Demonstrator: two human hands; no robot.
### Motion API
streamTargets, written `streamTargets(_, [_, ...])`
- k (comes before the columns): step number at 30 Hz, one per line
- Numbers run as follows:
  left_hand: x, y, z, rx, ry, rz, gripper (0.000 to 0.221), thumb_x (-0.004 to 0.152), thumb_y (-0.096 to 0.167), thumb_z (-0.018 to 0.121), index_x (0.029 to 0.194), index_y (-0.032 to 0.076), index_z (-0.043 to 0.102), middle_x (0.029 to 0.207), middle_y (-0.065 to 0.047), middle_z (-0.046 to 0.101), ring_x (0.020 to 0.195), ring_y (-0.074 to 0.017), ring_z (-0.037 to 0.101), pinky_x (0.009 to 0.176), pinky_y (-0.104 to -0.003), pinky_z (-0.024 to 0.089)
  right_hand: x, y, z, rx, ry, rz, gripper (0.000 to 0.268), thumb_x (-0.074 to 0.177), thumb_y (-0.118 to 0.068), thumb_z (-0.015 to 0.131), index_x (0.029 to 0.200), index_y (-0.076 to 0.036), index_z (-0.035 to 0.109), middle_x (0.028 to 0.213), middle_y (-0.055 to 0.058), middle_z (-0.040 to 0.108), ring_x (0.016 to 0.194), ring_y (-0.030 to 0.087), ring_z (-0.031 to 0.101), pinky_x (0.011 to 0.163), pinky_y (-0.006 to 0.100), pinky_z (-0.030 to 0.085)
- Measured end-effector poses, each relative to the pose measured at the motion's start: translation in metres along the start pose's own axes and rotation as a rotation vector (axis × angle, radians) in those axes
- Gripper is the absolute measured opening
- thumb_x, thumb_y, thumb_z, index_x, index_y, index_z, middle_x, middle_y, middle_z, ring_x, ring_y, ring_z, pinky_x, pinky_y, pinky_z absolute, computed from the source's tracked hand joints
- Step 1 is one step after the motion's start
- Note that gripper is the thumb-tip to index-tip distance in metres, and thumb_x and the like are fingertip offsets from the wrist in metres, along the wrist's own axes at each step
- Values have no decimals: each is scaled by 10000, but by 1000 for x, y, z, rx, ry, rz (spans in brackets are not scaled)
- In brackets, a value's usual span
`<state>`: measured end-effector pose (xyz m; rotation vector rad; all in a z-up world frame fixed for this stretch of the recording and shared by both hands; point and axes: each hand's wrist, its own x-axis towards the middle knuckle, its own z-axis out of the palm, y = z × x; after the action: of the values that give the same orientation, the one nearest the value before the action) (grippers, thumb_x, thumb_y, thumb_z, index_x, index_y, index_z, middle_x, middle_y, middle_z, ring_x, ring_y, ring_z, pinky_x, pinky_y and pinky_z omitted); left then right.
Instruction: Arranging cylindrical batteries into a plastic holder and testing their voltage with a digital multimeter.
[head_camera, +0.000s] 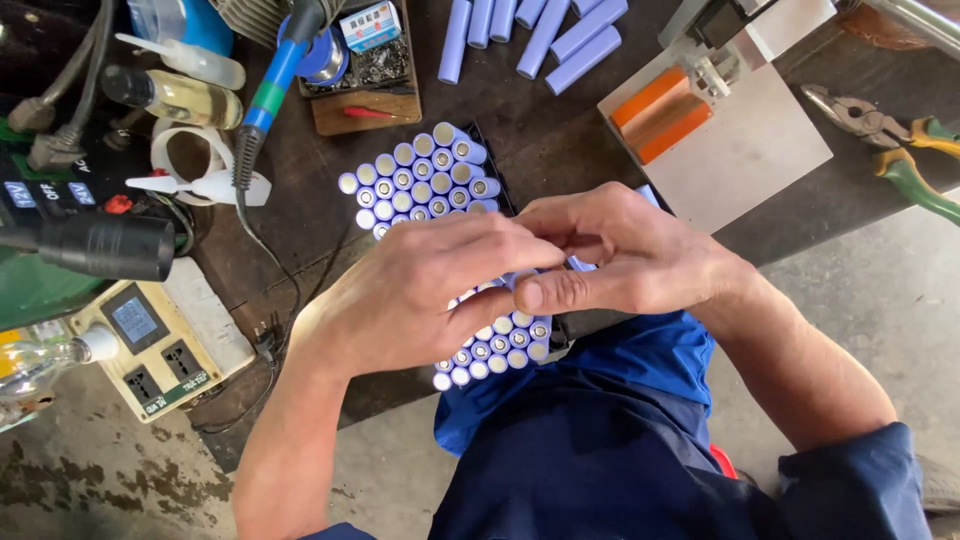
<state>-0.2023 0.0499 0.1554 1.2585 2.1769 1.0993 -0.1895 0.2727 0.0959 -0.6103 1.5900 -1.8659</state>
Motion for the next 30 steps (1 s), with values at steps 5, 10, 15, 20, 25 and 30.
streamTargets(5, [9,-2,-8,87,10,60,108,1025,113,649,1125,71,653,1011,-71,668,831,-253,693,653,-393,532,7,-15,-5,-33,-50,-7,399,907,-390,675,1014,-6,697,774,-7,579,677,76,513,536,228,418])
streamTargets(10, [2,-1,-16,-69,181,-26,148,1012,157,754,1143,145,686,947,-19,624,728,-134,576,684,-281,473,-2,-11,-18,-27,81,-10,471,842,-83,378,1144,71,704,791,93,657,712,140,570,583,275,445])
streamTargets(15, [-5,-16,5,-555,604,-106,231,983,152,729,1135,41,597,956,-73,594,645,-147,641,585,-210,559,-13,10,-21,87,57,-279,635,1007,-236,581,1529,67,384,1276,213,669,1107,302,745,941,349,658])
streamTargets(20, [-12,-22,18,-666,620,-195,241,1002,141,703,1194,51,587,941,-64,620,696,-161,700,643,-236,637,-5,23,0,-31,223,-350,506,990,-75,662,1450,29,479,1228,168,675,1052,226,758,908,273,671])
streamTargets(25, [-18,-24,28,-715,595,-234,273,1010,150,667,1223,5,580,987,-128,650,753,-205,718,736,-277,666,-2,33,16,93,263,-356,484,982,-2,652,1434,47,485,1187,234,711,1070,275,769,985,333,688])
streamTargets(30, [-22,-31,35,-716,593,-245,254,1015,159,655,1204,15,565,969,-138,680,763,-207,738,697,-257,626,0,40,23,69,375,-381,476,939,33,705,1384,54,537,1193,230,717,1060,274,778,1004,330,674])
